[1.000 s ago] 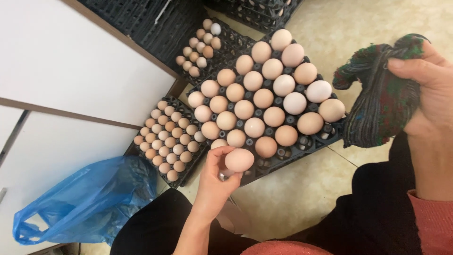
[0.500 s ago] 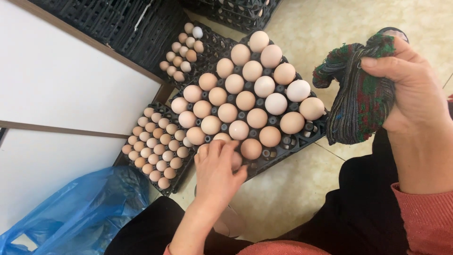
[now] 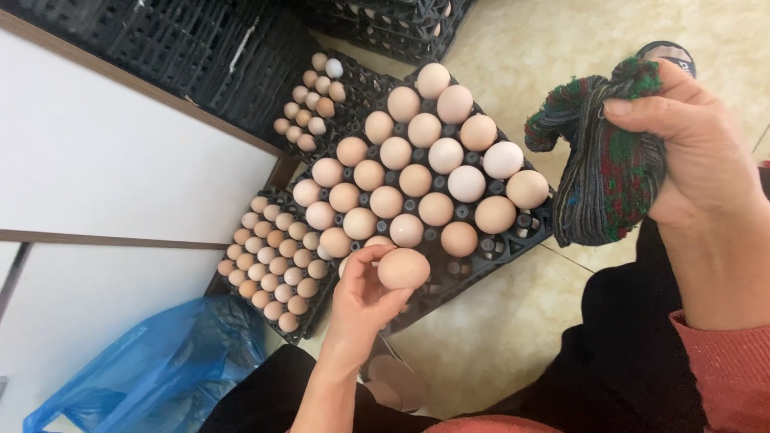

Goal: Inspecting and cleaning individual eggs from a tray using a cloth in a processing area.

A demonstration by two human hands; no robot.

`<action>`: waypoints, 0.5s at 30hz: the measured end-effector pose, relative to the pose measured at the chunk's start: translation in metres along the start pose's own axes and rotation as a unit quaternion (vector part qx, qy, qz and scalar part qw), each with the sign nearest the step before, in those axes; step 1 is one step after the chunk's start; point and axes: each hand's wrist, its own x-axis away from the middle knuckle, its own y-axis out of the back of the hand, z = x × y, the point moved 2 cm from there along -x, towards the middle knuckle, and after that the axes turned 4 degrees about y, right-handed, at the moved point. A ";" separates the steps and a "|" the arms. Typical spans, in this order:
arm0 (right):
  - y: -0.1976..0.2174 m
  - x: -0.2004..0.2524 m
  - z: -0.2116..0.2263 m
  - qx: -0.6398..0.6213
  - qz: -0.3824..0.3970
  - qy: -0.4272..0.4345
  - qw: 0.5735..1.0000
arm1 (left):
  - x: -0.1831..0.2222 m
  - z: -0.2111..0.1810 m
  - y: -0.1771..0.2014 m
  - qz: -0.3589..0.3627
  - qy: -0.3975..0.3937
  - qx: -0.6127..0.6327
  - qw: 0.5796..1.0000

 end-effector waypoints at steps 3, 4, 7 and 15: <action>0.000 -0.001 -0.003 0.007 -0.003 0.002 1.000 | 0.000 0.006 0.006 0.019 0.024 0.123 0.992; 0.001 -0.001 -0.004 0.012 -0.003 0.001 1.000 | 0.000 0.008 0.006 0.024 0.028 0.158 0.987; 0.005 -0.002 -0.005 0.003 0.002 -0.007 1.000 | 0.001 0.010 0.004 0.037 0.002 0.139 0.990; -0.020 0.012 -0.015 0.127 0.008 -0.076 0.989 | -0.006 0.015 -0.023 0.013 -0.001 0.195 0.981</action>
